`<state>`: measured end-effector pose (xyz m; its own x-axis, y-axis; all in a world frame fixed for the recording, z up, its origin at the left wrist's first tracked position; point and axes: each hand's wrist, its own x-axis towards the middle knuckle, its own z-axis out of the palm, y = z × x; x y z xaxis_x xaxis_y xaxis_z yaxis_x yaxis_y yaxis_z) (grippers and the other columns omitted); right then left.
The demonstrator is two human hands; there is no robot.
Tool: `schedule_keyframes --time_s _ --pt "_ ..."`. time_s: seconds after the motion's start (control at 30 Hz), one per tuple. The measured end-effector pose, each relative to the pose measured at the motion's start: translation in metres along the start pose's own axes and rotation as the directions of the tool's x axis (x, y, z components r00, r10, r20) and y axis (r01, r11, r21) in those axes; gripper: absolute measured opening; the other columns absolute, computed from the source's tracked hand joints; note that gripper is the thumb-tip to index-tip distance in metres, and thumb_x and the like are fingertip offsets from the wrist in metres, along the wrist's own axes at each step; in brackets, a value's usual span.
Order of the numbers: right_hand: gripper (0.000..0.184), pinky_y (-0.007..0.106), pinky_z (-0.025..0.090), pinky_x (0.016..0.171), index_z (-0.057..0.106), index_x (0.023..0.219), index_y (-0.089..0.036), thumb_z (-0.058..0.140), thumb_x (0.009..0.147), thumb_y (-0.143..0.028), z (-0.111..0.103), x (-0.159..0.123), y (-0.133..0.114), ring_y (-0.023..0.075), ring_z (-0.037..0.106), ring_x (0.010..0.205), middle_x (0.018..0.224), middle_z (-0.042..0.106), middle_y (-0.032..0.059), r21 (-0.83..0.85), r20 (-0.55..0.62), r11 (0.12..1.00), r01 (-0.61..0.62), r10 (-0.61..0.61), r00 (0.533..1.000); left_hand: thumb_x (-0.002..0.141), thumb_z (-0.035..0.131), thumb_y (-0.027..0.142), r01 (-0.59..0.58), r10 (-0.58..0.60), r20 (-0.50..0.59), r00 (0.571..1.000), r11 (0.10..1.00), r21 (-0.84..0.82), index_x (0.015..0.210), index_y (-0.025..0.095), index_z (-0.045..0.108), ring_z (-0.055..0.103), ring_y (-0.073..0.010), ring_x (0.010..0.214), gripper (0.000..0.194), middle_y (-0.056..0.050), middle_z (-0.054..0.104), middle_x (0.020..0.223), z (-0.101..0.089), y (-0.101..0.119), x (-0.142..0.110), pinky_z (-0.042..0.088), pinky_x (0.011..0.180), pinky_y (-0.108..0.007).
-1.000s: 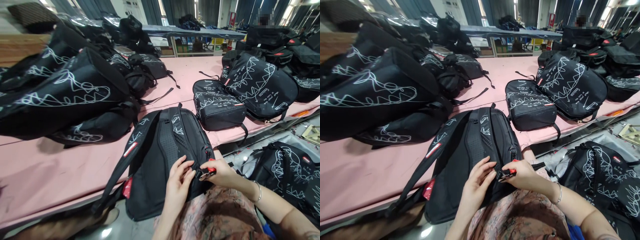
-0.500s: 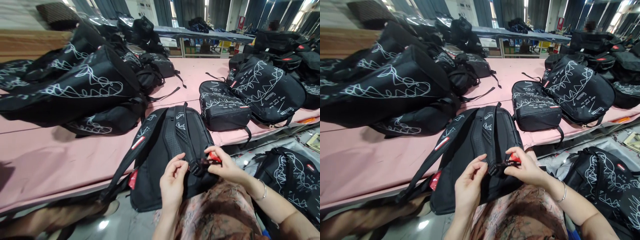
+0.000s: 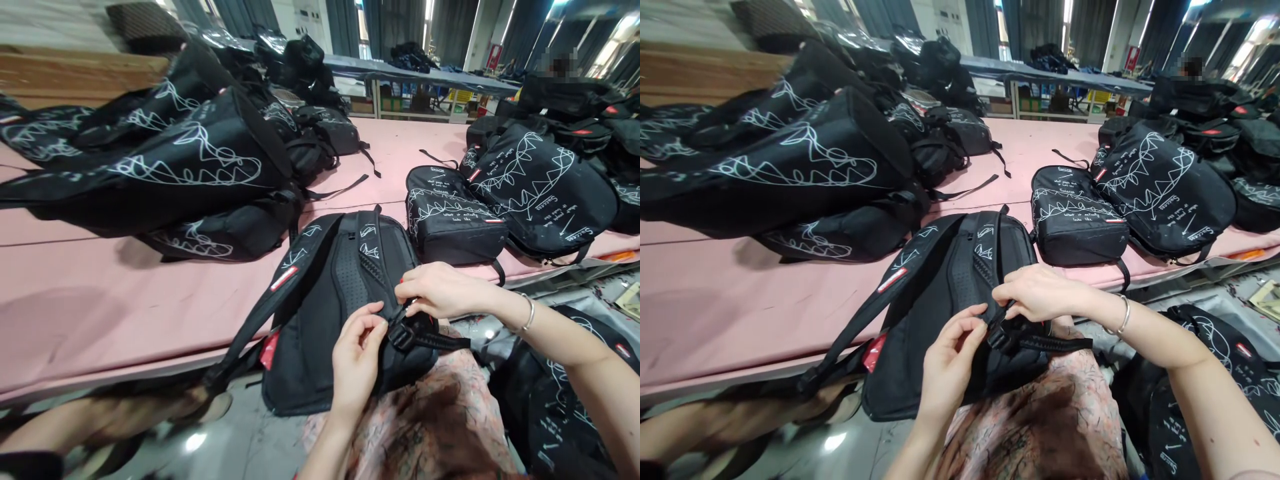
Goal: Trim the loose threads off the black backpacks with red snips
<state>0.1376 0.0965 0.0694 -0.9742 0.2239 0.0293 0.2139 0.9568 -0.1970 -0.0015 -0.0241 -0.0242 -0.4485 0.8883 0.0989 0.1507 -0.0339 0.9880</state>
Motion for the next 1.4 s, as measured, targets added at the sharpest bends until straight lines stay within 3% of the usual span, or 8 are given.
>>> schedule_keyframes --time_s 0.13,0.27,0.4,0.53,0.67,0.83,1.17,1.4 --pt "0.008 0.023 0.033 0.059 0.058 0.076 -0.017 0.059 0.083 -0.021 0.003 0.001 0.002 0.0147 0.051 0.068 0.071 0.054 0.0008 0.024 0.001 1.0 0.016 -0.016 1.0 0.075 0.057 0.032 0.005 -0.005 -0.021 1.0 1.0 -0.017 0.066 0.017 0.061 0.053 -0.0209 0.096 0.018 -0.008 0.06 0.101 0.0 -0.003 0.001 0.042 0.084 -0.031" --pt "0.007 0.025 0.038 0.067 0.058 0.08 -0.017 0.054 0.085 -0.02 0.015 -0.013 0.006 0.0148 0.052 0.073 0.077 0.056 0.0015 0.299 -0.23 0.952 -0.062 0.135 0.964 0.073 0.062 0.041 0.136 -0.153 -0.026 0.988 0.937 -0.322 0.066 0.013 0.059 0.055 -0.0174 0.085 0.029 -0.01 0.057 0.104 -0.002 -0.002 0.001 0.046 0.076 -0.028" --pt "0.016 0.025 0.043 0.074 0.056 0.095 -0.017 0.057 0.081 -0.026 0.04 -0.03 0.0 0.0148 0.055 0.083 0.09 0.058 0.0028 0.744 -0.288 0.651 -0.147 0.512 0.809 0.077 0.053 0.053 0.202 -0.203 0.062 0.977 0.802 -0.562 0.058 0.011 0.055 0.056 -0.0138 0.074 0.046 -0.011 0.056 0.103 -0.006 0.003 0.003 0.05 0.07 -0.028" --pt "0.031 0.025 0.047 0.072 0.062 0.097 -0.017 0.07 0.07 -0.03 0.075 -0.034 -0.021 0.0161 0.059 0.081 0.093 0.063 0.0033 0.849 -0.102 0.463 -0.256 0.618 0.78 0.077 0.058 0.045 0.109 -0.077 0.107 0.991 0.934 -0.341 0.083 0.015 0.067 0.056 -0.014 0.077 0.032 -0.01 0.052 0.117 -0.007 0.007 0.011 0.05 0.068 -0.026" --pt "0.016 0.025 0.048 0.069 0.067 0.086 -0.016 0.066 0.072 -0.023 0.092 -0.028 -0.036 0.0152 0.06 0.071 0.08 0.067 0.0032 0.779 -0.234 0.586 -0.223 0.601 0.764 0.079 0.055 0.035 -0.018 0.027 0.265 0.964 0.999 -0.038 0.097 0.023 0.068 0.047 -0.0221 0.112 0.025 -0.007 0.049 0.123 -0.011 0.012 0.025 0.041 0.094 -0.033" --pt "0.024 0.022 0.045 0.065 0.067 0.089 -0.018 0.053 0.074 -0.007 0.09 -0.024 -0.037 0.0137 0.06 0.072 0.079 0.066 0.0025 0.636 -0.351 0.76 -0.133 0.439 0.827 0.074 0.06 0.031 -0.105 0.078 0.354 0.932 0.993 0.056 0.081 0.023 0.071 0.046 -0.0238 0.114 0.015 -0.007 0.052 0.119 -0.014 0.015 0.035 0.037 0.098 -0.036" --pt "0.019 0.024 0.043 0.07 0.055 0.102 -0.019 0.057 0.083 -0.022 0.056 -0.034 -0.023 0.0141 0.056 0.079 0.09 0.06 0.0017 0.645 -0.341 0.736 -0.207 0.519 0.784 0.077 0.056 0.028 -0.15 0.151 -0.035 0.988 0.988 0.048 0.067 0.018 0.061 0.054 -0.0183 0.094 0.015 -0.006 0.058 0.097 0.001 0.002 0.015 0.043 0.082 -0.029" --pt "0.006 0.025 0.04 0.069 0.056 0.088 -0.017 0.057 0.085 -0.021 0.028 -0.029 -0.01 0.0154 0.055 0.077 0.082 0.059 0.0028 0.25 -0.313 0.947 -0.2 0.275 0.909 0.079 0.054 0.027 -0.224 0.234 -0.1 0.967 0.97 0.097 0.069 0.018 0.06 0.052 -0.0183 0.095 0.014 -0.006 0.056 0.098 0.005 0.002 0.012 0.043 0.081 -0.028"
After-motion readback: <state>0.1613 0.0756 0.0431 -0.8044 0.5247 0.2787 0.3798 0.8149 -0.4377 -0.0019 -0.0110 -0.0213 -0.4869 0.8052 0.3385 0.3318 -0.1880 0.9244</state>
